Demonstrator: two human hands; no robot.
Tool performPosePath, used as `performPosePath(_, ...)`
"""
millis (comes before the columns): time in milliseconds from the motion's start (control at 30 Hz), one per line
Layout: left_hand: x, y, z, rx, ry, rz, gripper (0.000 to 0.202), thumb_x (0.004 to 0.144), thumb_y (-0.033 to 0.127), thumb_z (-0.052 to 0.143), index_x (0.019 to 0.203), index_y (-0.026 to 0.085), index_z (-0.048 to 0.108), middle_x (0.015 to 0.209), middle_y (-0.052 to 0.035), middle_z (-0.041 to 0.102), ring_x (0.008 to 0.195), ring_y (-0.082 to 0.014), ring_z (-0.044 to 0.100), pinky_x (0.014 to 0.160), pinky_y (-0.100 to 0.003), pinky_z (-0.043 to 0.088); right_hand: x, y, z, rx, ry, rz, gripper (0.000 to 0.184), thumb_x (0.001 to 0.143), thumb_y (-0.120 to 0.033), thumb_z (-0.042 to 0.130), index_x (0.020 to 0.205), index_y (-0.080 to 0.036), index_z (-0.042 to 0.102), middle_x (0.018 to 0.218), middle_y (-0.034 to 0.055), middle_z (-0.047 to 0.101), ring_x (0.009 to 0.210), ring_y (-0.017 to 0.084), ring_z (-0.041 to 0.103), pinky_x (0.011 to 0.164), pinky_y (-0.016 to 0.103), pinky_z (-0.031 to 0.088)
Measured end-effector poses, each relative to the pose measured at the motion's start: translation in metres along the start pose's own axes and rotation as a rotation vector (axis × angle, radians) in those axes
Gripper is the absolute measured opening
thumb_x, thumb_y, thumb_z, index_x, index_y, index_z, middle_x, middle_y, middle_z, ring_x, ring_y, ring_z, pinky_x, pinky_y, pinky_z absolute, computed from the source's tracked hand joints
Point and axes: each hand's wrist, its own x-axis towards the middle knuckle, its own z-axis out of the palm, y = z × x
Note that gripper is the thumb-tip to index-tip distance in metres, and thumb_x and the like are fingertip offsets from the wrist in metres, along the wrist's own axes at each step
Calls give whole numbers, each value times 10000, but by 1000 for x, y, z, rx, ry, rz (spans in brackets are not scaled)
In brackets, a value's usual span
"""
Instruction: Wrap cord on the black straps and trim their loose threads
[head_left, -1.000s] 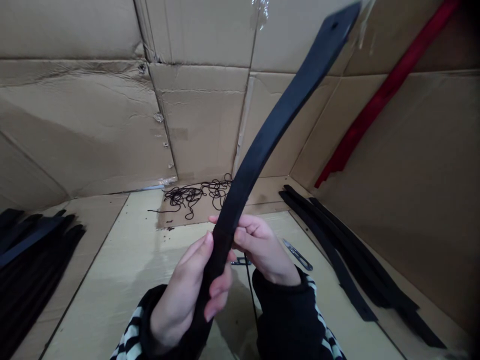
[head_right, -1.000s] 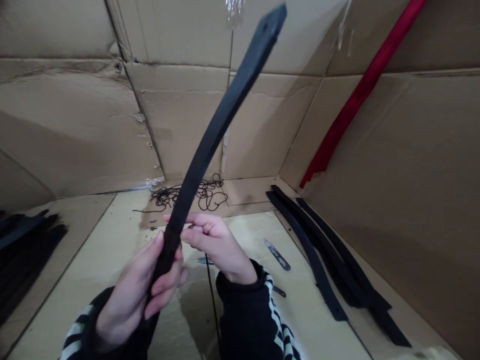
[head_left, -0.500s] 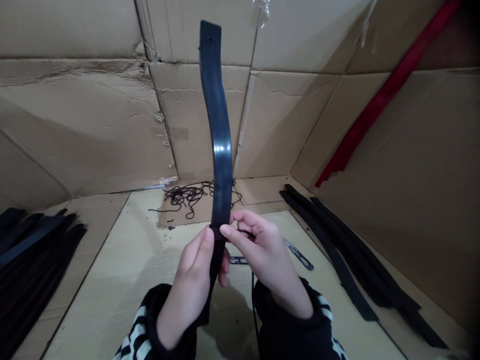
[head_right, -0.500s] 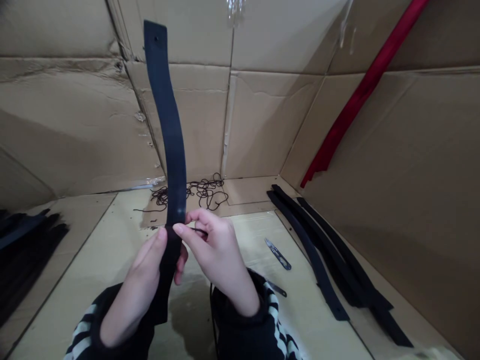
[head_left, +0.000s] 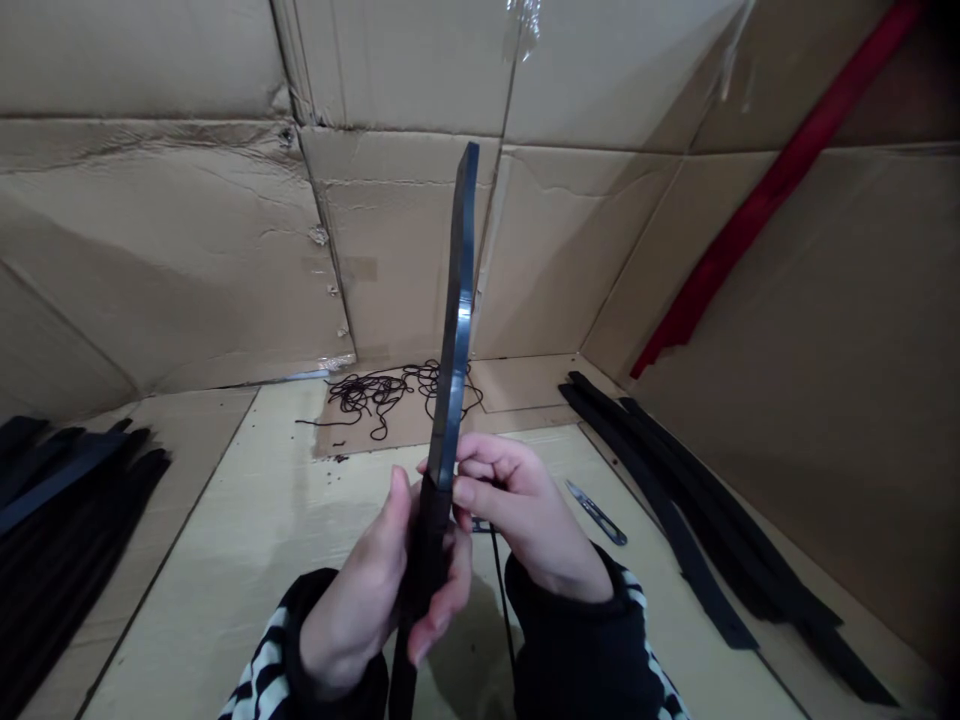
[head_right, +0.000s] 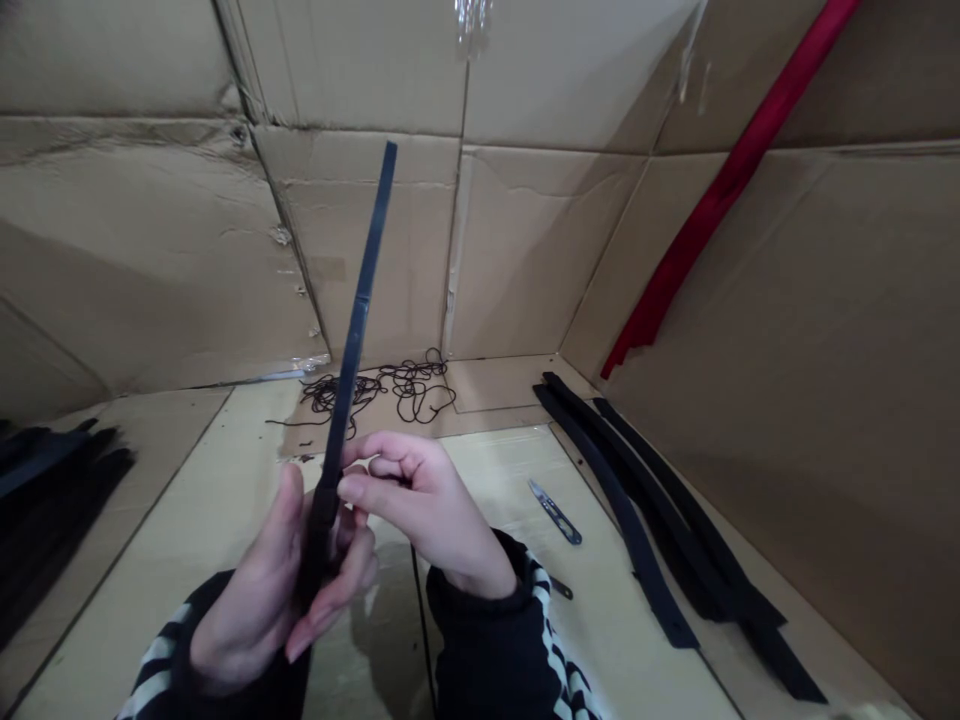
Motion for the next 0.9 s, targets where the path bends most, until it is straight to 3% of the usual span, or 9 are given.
performPosePath(167,4,-3,9,280,437,230,521,765,688,561,683,175,526,538,46,497,401,-54,433,375,-144,366,2,4,5,-85,140,9,231,746,-275,760,785,-178,554,470,-86,534,388,99,564,372,177,418)
performPosePath(233,5,-2,11,309,520,275,509,782,668,560,671,172,532,517,45,492,408,-60,451,400,-150,383,1,5,7,-107,140,-11,211,791,-292,717,792,-187,534,470,-87,529,371,104,557,356,185,412)
performPosePath(300,4,0,10,270,485,256,513,799,657,548,663,162,551,498,41,493,387,-56,441,393,-152,370,0,4,6,-103,120,-21,195,805,-296,703,796,-180,547,485,-80,530,398,95,560,387,183,424)
performPosePath(367,3,2,8,174,379,184,524,811,655,531,671,151,573,477,45,479,343,-44,399,357,-149,320,0,3,3,-68,65,-10,186,796,-293,715,816,-158,589,506,-71,533,444,73,553,453,176,443)
performPosePath(500,-2,3,2,30,202,51,593,776,725,500,680,145,578,447,58,445,301,-30,342,316,-140,234,0,3,-4,14,-157,57,261,820,-362,692,913,-120,668,534,-40,565,473,62,530,512,183,451)
performPosePath(600,-3,2,0,67,192,62,663,748,799,417,716,155,568,433,53,458,309,-41,346,329,-147,278,-1,3,-6,32,-116,34,237,789,-335,729,870,-115,693,567,-28,583,509,62,537,546,182,454)
performPosePath(733,-1,-1,3,134,267,40,558,804,725,445,756,176,531,411,62,449,316,-47,320,331,-144,248,0,5,-6,81,-39,22,217,713,-298,796,822,-131,711,702,6,650,594,73,568,583,187,460)
performPosePath(900,3,3,7,74,278,64,554,875,668,354,749,164,549,409,48,440,335,-53,302,356,-172,212,5,9,-8,19,-25,-28,183,777,-303,745,824,-131,704,613,-19,585,529,51,474,521,167,383)
